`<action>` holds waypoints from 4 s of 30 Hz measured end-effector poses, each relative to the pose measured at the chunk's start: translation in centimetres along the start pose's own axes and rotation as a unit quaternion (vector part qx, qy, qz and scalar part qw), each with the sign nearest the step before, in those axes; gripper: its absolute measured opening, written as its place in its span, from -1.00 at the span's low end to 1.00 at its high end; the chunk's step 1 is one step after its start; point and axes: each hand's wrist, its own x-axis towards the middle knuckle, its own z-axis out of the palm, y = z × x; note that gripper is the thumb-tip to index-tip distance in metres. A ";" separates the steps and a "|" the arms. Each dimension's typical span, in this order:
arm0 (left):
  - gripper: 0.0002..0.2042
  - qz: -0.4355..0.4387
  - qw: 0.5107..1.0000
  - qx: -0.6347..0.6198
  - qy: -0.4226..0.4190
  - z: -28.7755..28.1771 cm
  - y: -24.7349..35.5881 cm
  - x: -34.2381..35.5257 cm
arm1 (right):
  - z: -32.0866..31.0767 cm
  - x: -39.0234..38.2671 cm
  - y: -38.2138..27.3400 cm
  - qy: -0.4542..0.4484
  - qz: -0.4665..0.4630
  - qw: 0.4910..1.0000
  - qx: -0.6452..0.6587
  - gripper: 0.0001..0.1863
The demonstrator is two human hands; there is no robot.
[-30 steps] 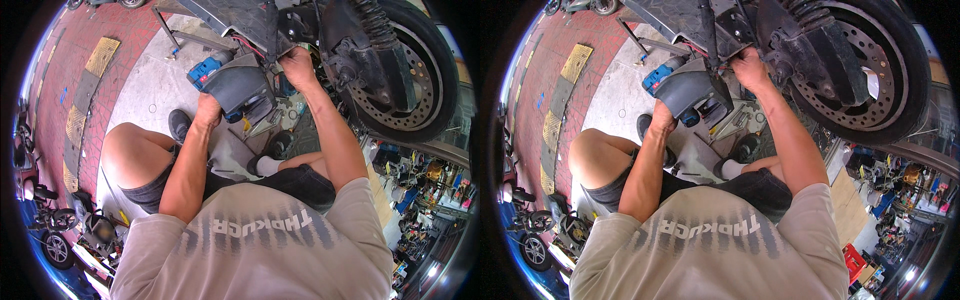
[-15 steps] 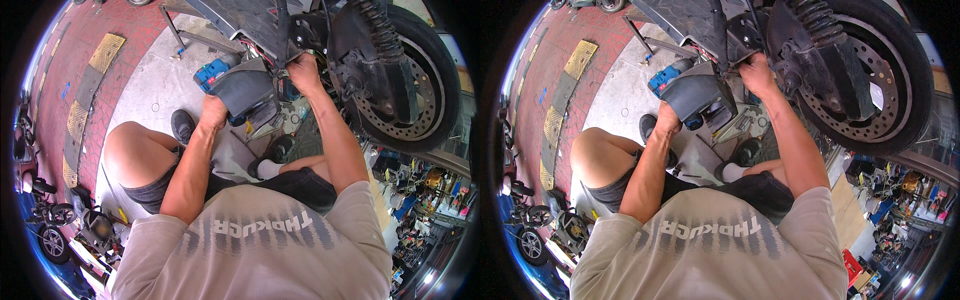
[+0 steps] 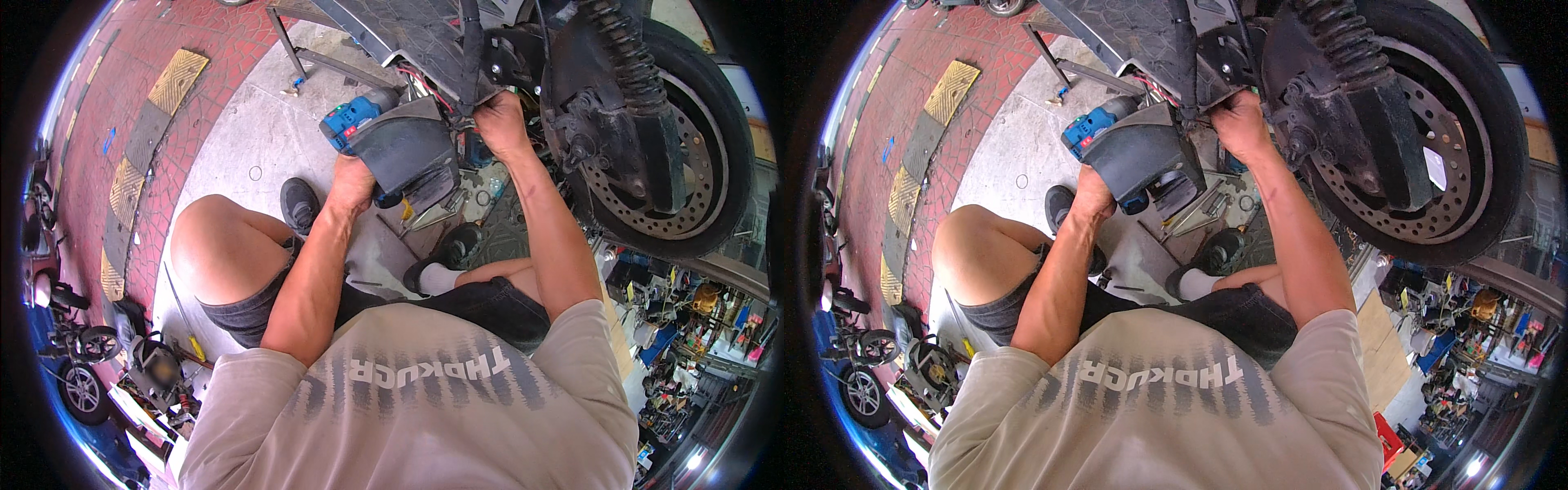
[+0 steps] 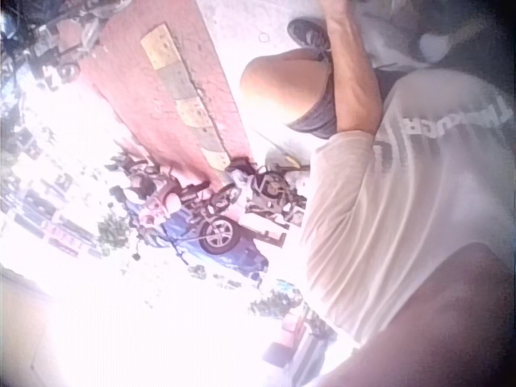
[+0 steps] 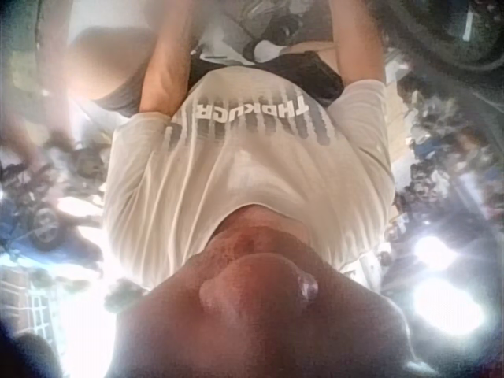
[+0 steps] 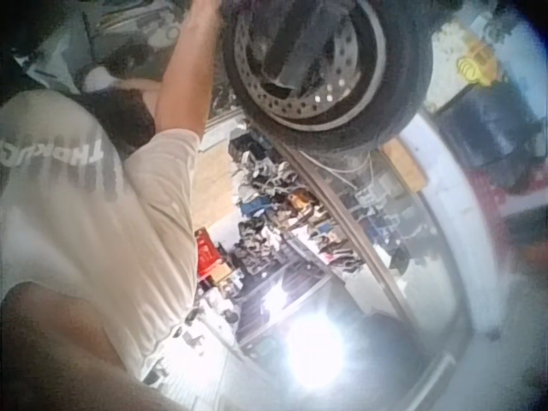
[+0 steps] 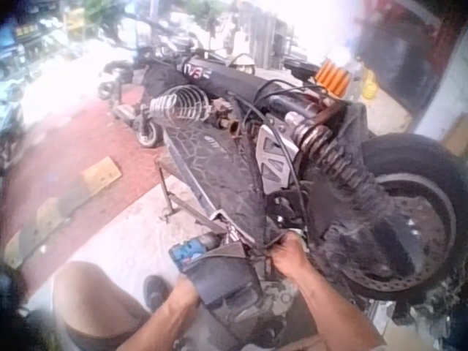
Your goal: The person uses an electric drill to remove a screw from the rear fender of an electric scooter and then manipulates and connects electrical wires inside the body of the scooter by hand.
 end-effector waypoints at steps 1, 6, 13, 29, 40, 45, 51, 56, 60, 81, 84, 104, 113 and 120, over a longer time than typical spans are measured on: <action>-0.74 0.004 1.000 0.021 0.008 -0.1 -0.1 0.1 | 0.1 0.0 0.0 0.002 -0.004 1.000 0.002 -0.60; -0.73 0.042 0.996 0.075 0.010 -0.2 -0.3 0.3 | -0.3 0.0 0.5 0.013 0.000 0.998 -0.058 -0.65; -0.73 0.012 0.999 0.044 0.010 0.4 0.6 -0.1 | -0.2 0.0 0.7 0.022 -0.021 0.998 -0.061 -0.68; -0.75 -0.013 0.999 -0.021 0.037 1.0 0.3 -0.3 | -0.1 0.0 0.3 0.014 0.015 0.999 -0.039 -0.69; -0.74 -0.041 0.998 -0.026 0.029 1.1 0.9 -0.2 | -0.1 0.3 1.7 0.031 -0.043 0.998 -0.033 -0.66; -0.71 -0.048 0.997 -0.045 0.046 0.9 0.9 0.1 | -0.7 -0.3 0.9 0.006 0.108 0.994 -0.028 -0.66; -0.73 -0.037 0.998 -0.032 0.050 0.9 0.3 0.0 | 0.2 0.0 0.9 0.016 -0.004 1.000 0.015 -0.61; -0.70 -0.051 0.998 -0.033 0.024 0.9 0.8 -0.5 | -0.2 -0.1 1.0 0.000 0.026 0.999 0.026 -0.56; -0.68 -0.053 0.998 -0.033 0.010 1.0 1.1 -0.6 | -0.1 -0.1 1.2 0.005 0.028 0.999 0.028 -0.57; -0.75 -0.079 0.995 -0.034 0.040 1.2 0.2 0.2 | -0.3 -0.2 0.7 -0.004 0.027 1.000 0.014 -0.65; -0.74 -0.083 0.995 -0.046 0.041 1.6 0.4 -0.1 | -0.2 -0.1 0.6 -0.002 0.012 1.000 0.005 -0.64; -0.72 -0.079 0.995 -0.056 0.027 2.0 0.5 -0.3 | -0.1 -0.1 0.7 0.007 -0.017 1.000 -0.014 -0.71; -0.72 -0.092 0.993 -0.069 0.027 2.1 0.9 -0.8 | -0.5 -0.3 0.6 -0.010 0.029 0.999 -0.024 -0.67; -0.70 -0.094 0.993 -0.072 0.026 2.8 2.1 -1.0 | -0.6 -0.6 1.9 0.027 -0.006 0.989 -0.144 -0.62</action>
